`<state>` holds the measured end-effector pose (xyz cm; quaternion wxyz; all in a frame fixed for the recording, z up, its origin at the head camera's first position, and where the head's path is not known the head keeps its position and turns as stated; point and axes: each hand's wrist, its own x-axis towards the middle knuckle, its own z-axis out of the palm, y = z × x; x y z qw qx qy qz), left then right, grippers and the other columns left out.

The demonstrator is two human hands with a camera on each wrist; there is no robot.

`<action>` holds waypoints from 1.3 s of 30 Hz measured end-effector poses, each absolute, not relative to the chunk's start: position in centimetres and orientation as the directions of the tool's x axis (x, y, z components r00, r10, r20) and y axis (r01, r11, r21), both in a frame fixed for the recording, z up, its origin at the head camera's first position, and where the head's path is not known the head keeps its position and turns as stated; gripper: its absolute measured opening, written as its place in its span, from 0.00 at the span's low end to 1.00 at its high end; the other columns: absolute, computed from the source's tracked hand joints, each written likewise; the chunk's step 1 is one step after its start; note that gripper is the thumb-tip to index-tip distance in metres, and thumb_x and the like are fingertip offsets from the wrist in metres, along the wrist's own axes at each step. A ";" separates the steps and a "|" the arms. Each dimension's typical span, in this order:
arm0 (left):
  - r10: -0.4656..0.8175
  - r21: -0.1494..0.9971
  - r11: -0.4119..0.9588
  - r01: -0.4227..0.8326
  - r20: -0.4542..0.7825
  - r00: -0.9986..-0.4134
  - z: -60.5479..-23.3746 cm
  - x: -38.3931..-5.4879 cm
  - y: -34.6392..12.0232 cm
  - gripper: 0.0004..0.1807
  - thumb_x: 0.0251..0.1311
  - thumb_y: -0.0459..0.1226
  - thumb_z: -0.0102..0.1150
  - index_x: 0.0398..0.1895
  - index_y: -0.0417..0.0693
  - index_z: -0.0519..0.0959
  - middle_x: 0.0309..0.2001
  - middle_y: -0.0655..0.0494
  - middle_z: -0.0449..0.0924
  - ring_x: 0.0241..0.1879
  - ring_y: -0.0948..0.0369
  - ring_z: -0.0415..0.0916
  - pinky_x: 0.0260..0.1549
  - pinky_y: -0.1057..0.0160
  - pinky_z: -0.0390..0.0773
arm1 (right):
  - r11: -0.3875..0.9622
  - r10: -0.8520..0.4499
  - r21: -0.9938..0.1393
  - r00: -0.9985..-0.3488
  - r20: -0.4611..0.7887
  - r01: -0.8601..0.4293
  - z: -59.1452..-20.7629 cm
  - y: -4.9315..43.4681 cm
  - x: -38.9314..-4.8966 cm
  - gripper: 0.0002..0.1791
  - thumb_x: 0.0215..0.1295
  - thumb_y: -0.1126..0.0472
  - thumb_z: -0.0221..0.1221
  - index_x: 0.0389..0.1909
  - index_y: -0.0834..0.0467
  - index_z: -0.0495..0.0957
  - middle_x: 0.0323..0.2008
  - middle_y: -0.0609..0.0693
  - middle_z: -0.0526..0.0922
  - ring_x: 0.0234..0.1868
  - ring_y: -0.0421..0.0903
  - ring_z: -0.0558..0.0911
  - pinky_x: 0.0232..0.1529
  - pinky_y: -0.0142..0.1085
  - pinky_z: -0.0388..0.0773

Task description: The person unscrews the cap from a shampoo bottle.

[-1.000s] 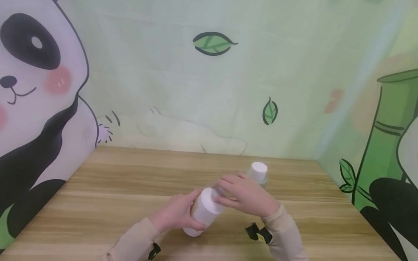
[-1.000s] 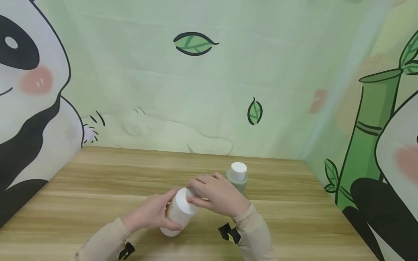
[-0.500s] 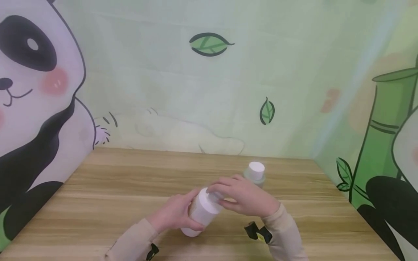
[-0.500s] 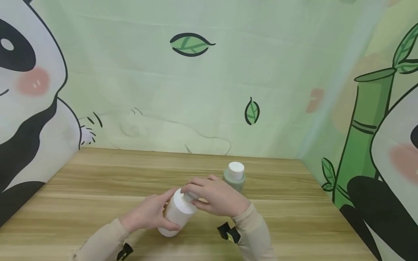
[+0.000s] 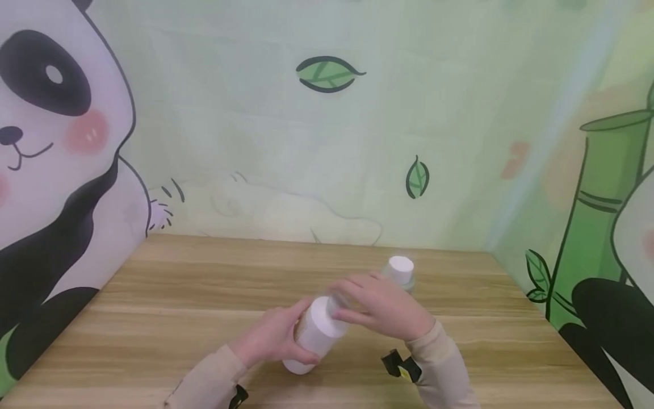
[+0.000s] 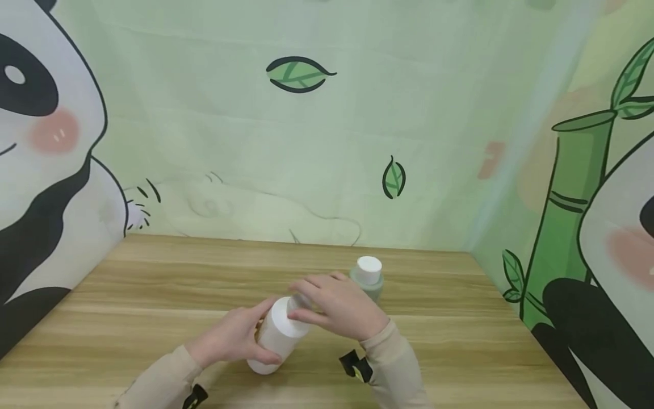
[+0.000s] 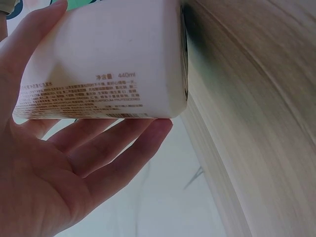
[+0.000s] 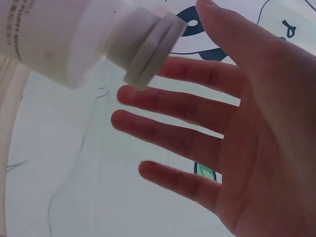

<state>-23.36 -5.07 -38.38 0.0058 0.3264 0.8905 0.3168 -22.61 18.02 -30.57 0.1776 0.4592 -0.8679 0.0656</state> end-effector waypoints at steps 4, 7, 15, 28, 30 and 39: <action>0.585 0.578 0.583 0.571 0.189 -0.789 -38.6 -23.3 -5.1 0.50 0.36 0.49 0.78 0.66 0.49 0.64 0.43 0.49 0.85 0.38 0.55 0.83 0.35 0.61 0.80 | 0.618 -0.750 0.062 -0.564 0.344 -0.784 -30.8 17.8 -22.5 0.23 0.69 0.41 0.51 0.53 0.52 0.77 0.47 0.43 0.85 0.49 0.43 0.83 0.56 0.45 0.75; 0.586 0.572 0.583 0.577 0.195 -0.786 -38.6 -23.4 -5.1 0.50 0.36 0.49 0.78 0.66 0.49 0.64 0.42 0.49 0.85 0.37 0.56 0.83 0.35 0.62 0.80 | 0.626 -0.750 0.096 -0.564 0.345 -0.774 -30.9 17.6 -22.5 0.22 0.69 0.40 0.51 0.51 0.51 0.77 0.44 0.42 0.86 0.47 0.41 0.83 0.54 0.44 0.76; 0.588 0.555 0.588 0.588 0.205 -0.782 -38.5 -23.4 -5.0 0.50 0.35 0.48 0.78 0.65 0.49 0.64 0.42 0.49 0.85 0.36 0.57 0.82 0.34 0.63 0.80 | 0.609 -0.768 0.125 -0.542 0.341 -0.784 -30.9 17.5 -22.4 0.19 0.68 0.42 0.53 0.50 0.51 0.77 0.45 0.44 0.86 0.47 0.43 0.84 0.52 0.42 0.77; 0.575 0.573 0.596 0.563 0.186 -0.797 -38.4 -23.4 -5.1 0.52 0.36 0.49 0.78 0.68 0.50 0.63 0.43 0.49 0.85 0.38 0.57 0.82 0.36 0.61 0.80 | 0.357 -0.869 0.101 -0.291 0.400 -0.929 -31.0 17.6 -23.1 0.20 0.51 0.65 0.67 0.47 0.56 0.76 0.45 0.46 0.82 0.46 0.42 0.82 0.50 0.33 0.80; 0.574 0.575 0.596 0.561 0.183 -0.798 -38.3 -23.4 -5.1 0.51 0.36 0.49 0.78 0.67 0.50 0.63 0.43 0.49 0.85 0.38 0.57 0.82 0.36 0.60 0.80 | 0.334 -0.873 0.089 -0.272 0.406 -0.938 -30.9 17.6 -23.1 0.20 0.49 0.68 0.66 0.45 0.56 0.76 0.45 0.47 0.82 0.47 0.43 0.82 0.50 0.33 0.79; 0.586 0.560 0.591 0.581 0.197 -0.786 -38.4 -23.3 -5.1 0.51 0.36 0.49 0.78 0.67 0.49 0.63 0.42 0.50 0.85 0.37 0.58 0.82 0.35 0.64 0.79 | 0.367 -0.863 0.079 -0.307 0.402 -0.927 -30.8 17.6 -22.9 0.17 0.59 0.58 0.65 0.49 0.56 0.77 0.47 0.47 0.83 0.48 0.42 0.82 0.51 0.35 0.79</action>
